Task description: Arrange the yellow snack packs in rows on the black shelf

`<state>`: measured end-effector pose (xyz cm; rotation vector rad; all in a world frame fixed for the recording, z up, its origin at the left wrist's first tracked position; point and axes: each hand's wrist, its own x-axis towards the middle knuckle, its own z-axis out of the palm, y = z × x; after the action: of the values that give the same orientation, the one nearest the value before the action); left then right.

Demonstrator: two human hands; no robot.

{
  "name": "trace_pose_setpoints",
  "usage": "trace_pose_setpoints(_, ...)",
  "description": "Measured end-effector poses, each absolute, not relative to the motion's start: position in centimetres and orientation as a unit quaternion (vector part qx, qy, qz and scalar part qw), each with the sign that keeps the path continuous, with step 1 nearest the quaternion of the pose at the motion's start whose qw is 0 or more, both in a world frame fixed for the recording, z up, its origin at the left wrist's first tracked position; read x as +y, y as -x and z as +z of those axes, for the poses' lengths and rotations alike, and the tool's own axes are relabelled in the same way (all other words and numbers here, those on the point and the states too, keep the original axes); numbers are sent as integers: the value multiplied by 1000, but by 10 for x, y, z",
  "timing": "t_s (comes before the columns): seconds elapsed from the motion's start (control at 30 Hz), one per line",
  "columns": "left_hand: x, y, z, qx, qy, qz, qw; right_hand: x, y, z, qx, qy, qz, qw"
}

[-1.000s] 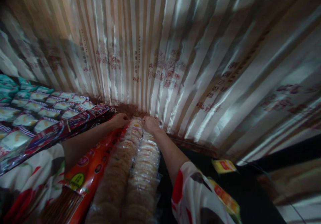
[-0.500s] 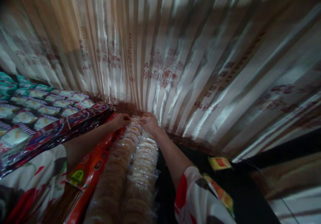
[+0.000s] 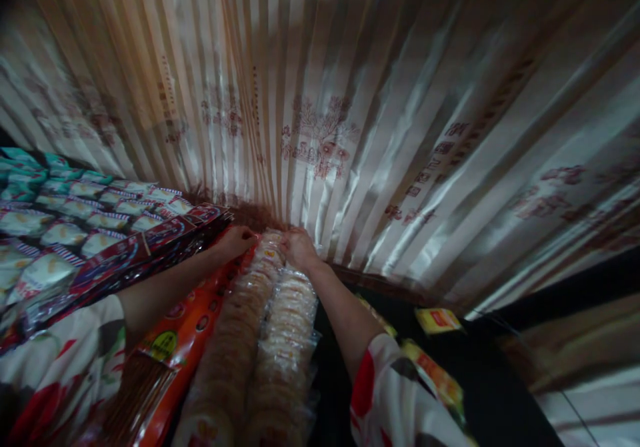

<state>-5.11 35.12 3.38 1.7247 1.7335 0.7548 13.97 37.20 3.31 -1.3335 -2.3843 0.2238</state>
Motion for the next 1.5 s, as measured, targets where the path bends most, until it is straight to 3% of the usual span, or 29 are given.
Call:
trace_pose_setpoints(0.17, 340, 56, 37, 558, -648, 269, 443, 368, -137, 36, -836, 511, 68, 187)
trace_pose_setpoints(0.37, 336, 56, 38, 510, -630, 300, 503, 367, -141, 32, -827, 510, 83, 220)
trace_pose_setpoints(0.53, 335, 52, 36, 540, -612, 324, 479, 360, -146, 35, -838, 471, 75, 265)
trace_pose_setpoints(0.77, 332, 45, 34, 570, -593, 350, 448, 340, -141, 51, -864, 468, 82, 165)
trace_pose_setpoints(0.97, 325, 57, 36, 582, -634, 318, 398, 333, -134, 52, -856, 497, 37, 136)
trace_pose_setpoints(1.2, 316, 69, 35, 546, -668, 240, 445, 331, -133, 47, -848, 506, 35, 152)
trace_pose_setpoints(1.4, 315, 60, 34, 556, -625, 333, 435, 329, -138, 44, -843, 483, 25, 235)
trace_pose_setpoints(1.5, 315, 54, 32, 544, -609, 375, 438, 324, -142, 45, -852, 466, 38, 233)
